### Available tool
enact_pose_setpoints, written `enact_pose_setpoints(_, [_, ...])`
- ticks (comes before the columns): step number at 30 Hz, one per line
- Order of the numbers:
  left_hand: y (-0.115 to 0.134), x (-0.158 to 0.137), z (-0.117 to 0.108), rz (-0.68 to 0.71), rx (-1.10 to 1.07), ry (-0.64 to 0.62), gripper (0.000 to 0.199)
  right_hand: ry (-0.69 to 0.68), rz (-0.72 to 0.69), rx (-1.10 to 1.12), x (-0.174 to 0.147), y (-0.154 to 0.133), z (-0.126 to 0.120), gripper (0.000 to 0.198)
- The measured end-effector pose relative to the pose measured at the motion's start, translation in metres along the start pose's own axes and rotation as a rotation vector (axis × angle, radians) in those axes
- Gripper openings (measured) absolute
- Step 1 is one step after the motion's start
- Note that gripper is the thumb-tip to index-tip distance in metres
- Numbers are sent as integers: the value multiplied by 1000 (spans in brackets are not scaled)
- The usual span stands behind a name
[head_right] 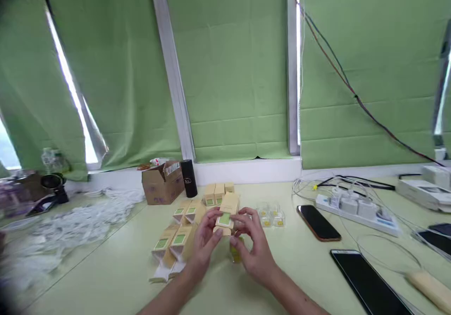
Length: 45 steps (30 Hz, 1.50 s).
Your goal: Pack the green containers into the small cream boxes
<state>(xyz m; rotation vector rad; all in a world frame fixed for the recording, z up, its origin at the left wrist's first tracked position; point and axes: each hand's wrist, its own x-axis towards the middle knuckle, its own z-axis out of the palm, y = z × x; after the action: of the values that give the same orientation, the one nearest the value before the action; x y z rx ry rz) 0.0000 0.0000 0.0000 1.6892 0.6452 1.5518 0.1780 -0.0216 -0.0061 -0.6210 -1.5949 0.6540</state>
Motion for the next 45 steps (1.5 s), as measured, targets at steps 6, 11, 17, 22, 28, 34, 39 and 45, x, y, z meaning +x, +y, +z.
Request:
enact_pose_setpoints(6, [4, 2, 2, 3, 23, 14, 37, 13, -8, -9, 1, -1, 2, 32])
enact_pose_setpoints(11, [-2, 3, 2, 38, 93, 23, 34, 34, 13, -23, 2, 1, 3, 31])
enact_pose_setpoints(17, [-2, 1, 1, 59, 119, 11, 38, 54, 40, -23, 3, 2, 4, 29])
enact_pose_setpoints(22, [0, -1, -1, 49, 128, -20, 43, 56, 41, -17, 3, 3, 3, 28])
enact_pose_setpoints(28, [-2, 1, 1, 65, 162, 7, 37, 60, 35, -31, 2, 5, 3, 27])
enact_pose_setpoints(34, [-1, 2, 3, 81, 201, 29, 33, 61, 33, -39, 2, 8, 3, 27])
enact_pose_setpoints(39, [0, 1, 3, 78, 220, 33, 31, 58, 31, -37, 2, 11, 3, 27])
enact_pose_setpoints(45, [-1, 1, 4, 53, 236, 59, 32, 61, 36, -44, 2, 8, 4, 28])
